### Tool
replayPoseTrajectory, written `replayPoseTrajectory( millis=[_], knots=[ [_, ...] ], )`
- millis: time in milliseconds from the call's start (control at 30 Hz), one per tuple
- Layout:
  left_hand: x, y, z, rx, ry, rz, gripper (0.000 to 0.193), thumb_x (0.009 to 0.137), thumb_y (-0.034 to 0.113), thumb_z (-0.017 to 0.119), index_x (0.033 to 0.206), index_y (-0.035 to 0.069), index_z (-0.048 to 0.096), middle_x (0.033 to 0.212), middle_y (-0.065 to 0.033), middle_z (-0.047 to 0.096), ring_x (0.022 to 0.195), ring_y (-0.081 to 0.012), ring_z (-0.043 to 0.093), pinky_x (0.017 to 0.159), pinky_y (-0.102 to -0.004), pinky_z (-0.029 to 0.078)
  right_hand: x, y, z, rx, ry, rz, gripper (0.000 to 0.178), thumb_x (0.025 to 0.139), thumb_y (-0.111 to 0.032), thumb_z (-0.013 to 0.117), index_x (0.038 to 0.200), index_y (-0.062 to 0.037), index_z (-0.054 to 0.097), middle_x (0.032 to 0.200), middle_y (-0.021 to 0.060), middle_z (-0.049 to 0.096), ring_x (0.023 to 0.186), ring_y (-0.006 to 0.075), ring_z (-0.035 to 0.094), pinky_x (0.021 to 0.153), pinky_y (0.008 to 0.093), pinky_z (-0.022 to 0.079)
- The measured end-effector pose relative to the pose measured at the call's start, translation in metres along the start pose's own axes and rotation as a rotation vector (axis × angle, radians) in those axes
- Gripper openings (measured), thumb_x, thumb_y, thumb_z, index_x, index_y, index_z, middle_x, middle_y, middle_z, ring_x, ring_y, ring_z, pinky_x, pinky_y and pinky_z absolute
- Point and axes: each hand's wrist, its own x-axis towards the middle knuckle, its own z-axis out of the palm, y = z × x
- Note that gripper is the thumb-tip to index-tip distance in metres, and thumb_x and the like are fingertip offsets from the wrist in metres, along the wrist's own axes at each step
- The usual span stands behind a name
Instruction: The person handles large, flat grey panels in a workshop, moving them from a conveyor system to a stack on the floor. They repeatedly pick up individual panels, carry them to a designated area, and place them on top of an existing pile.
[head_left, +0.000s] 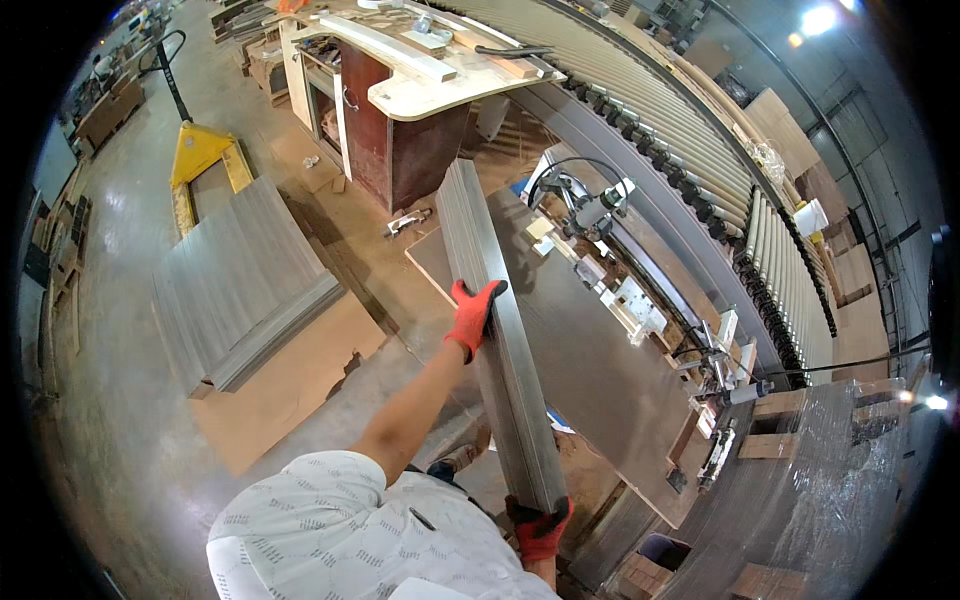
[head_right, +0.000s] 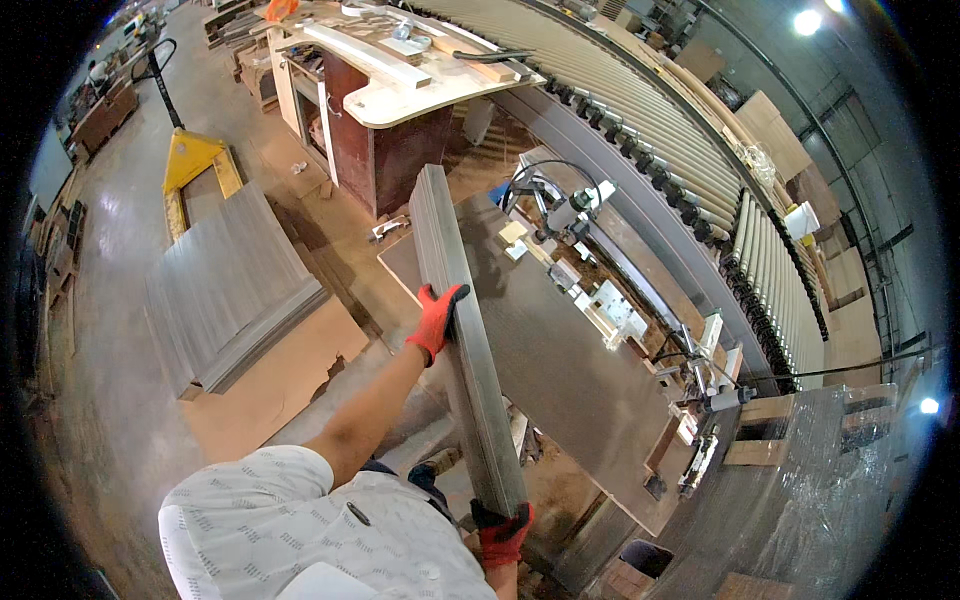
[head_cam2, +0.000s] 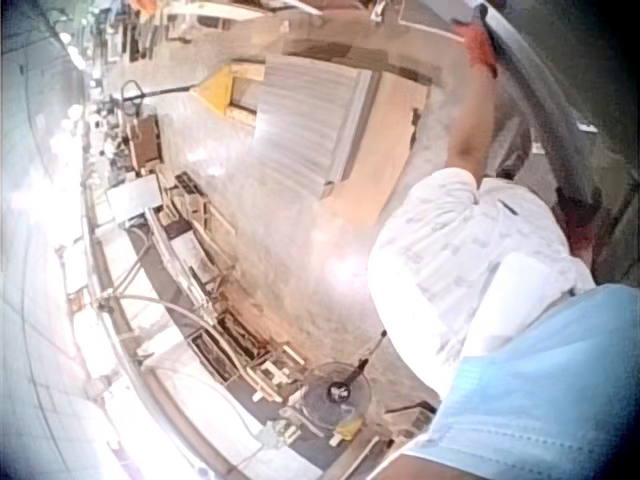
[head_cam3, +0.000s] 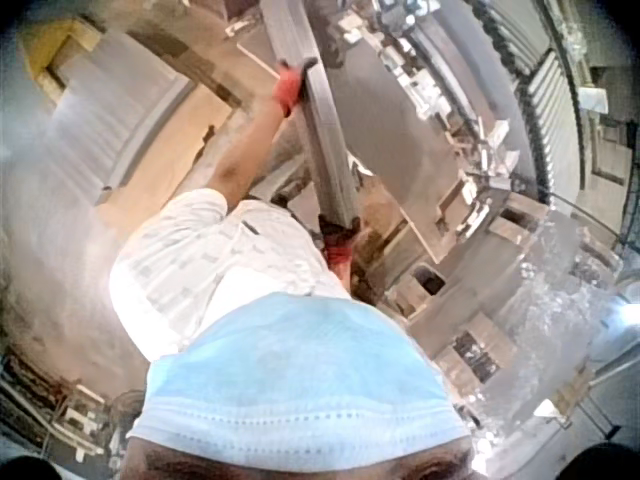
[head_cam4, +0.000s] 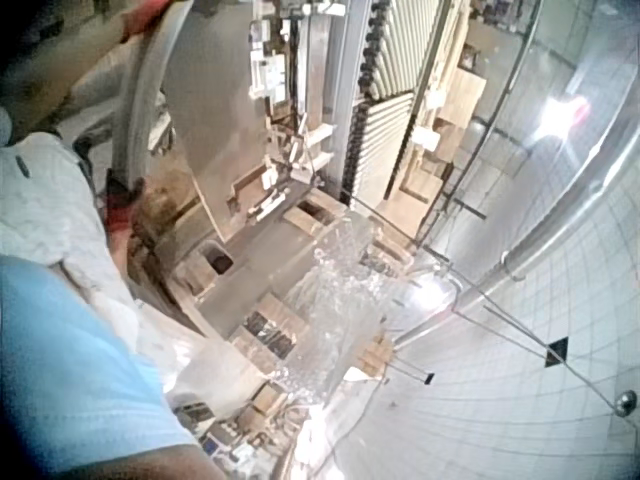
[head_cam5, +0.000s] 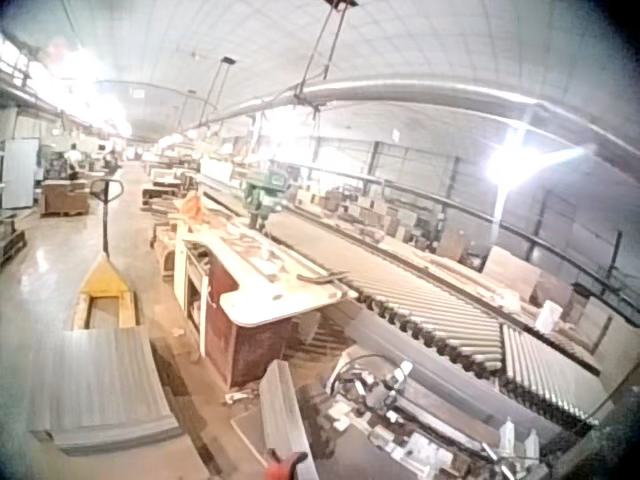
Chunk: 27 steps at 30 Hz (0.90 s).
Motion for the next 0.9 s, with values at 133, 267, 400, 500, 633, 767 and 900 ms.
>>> replayPoseTrajectory(
  millis=[133,267,400,500,633,767,900],
  knots=[
    [-0.031,0.05,0.05,0.598,0.295,-0.075,0.137,0.066,0.066,0.091,0.171,0.023,0.015,0.164,-0.0362,0.028,0.148,-0.0541,0.033,0.121,-0.0683,0.027,0.018,-0.077,0.026,1.104,-0.267,0.547,0.104,0.078,-0.068,0.08,0.16,-0.0178,0.041,0.16,0.013,0.05,0.137,0.0413,0.052,0.114,0.0534,0.042],
    [0.013,-0.014,0.09,0.983,0.584,0.094,0.135,0.063,0.071,0.088,0.171,0.025,0.022,0.171,-0.0428,0.01,0.159,-0.0616,0.009,0.125,-0.0759,0.003,0.061,-0.017,0.028,0.427,-0.347,0.159,0.091,0.072,-0.06,0.088,0.146,-0.0147,0.06,0.147,0.0128,0.065,0.13,0.0386,0.063,0.109,0.0503,0.049],
    [0.036,-0.015,0.116,1.161,0.664,0.141,0.137,0.061,0.073,0.088,0.172,0.029,0.021,0.172,-0.0419,0.008,0.161,-0.0594,0.002,0.124,-0.0769,-0.001,0.081,-0.072,0.059,-0.403,-0.384,-0.478,0.097,0.061,-0.067,0.092,0.133,-0.0071,0.069,0.134,0.018,0.073,0.12,0.0401,0.07,0.1,0.05,0.057],
    [0.038,-0.028,0.106,1.213,0.676,0.143,0.139,0.06,0.076,0.089,0.172,0.033,0.02,0.173,-0.0414,0.006,0.161,-0.0588,0.002,0.124,-0.0771,0.0,0.076,-0.047,0.06,-0.262,-0.463,-0.325,0.098,0.06,-0.067,0.093,0.133,-0.0066,0.067,0.133,0.0181,0.072,0.119,0.0404,0.069,0.099,0.0503,0.057],
    [0.04,-0.029,0.128,1.244,0.677,0.093,0.14,0.057,0.079,0.089,0.171,0.034,0.021,0.173,-0.0418,0.004,0.161,-0.0603,0.003,0.123,-0.0779,0.001,0.082,-0.031,0.046,-0.208,-0.481,-0.301,0.099,0.062,-0.068,0.09,0.137,-0.0083,0.064,0.138,0.0174,0.068,0.123,0.0401,0.065,0.101,0.0528,0.054],
    [0.052,-0.038,0.126,1.241,0.718,0.114,0.142,0.055,0.08,0.09,0.171,0.034,0.021,0.172,-0.043,0.005,0.16,-0.0621,0.004,0.123,-0.0785,0.002,0.091,-0.022,0.038,-0.177,-0.486,-0.284,0.099,0.065,-0.068,0.088,0.14,-0.0101,0.061,0.143,0.0167,0.063,0.127,0.0399,0.06,0.103,0.0553,0.052],
    [0.057,-0.034,0.121,1.24,0.718,0.146,0.141,0.056,0.079,0.089,0.17,0.033,0.021,0.171,-0.0439,0.007,0.16,-0.0612,0.004,0.122,-0.0788,0.002,0.096,-0.015,0.041,-0.133,-0.486,-0.258,0.1,0.067,-0.069,0.085,0.144,-0.0119,0.058,0.148,0.016,0.058,0.131,0.0396,0.056,0.104,0.0578,0.049]
  ],
)
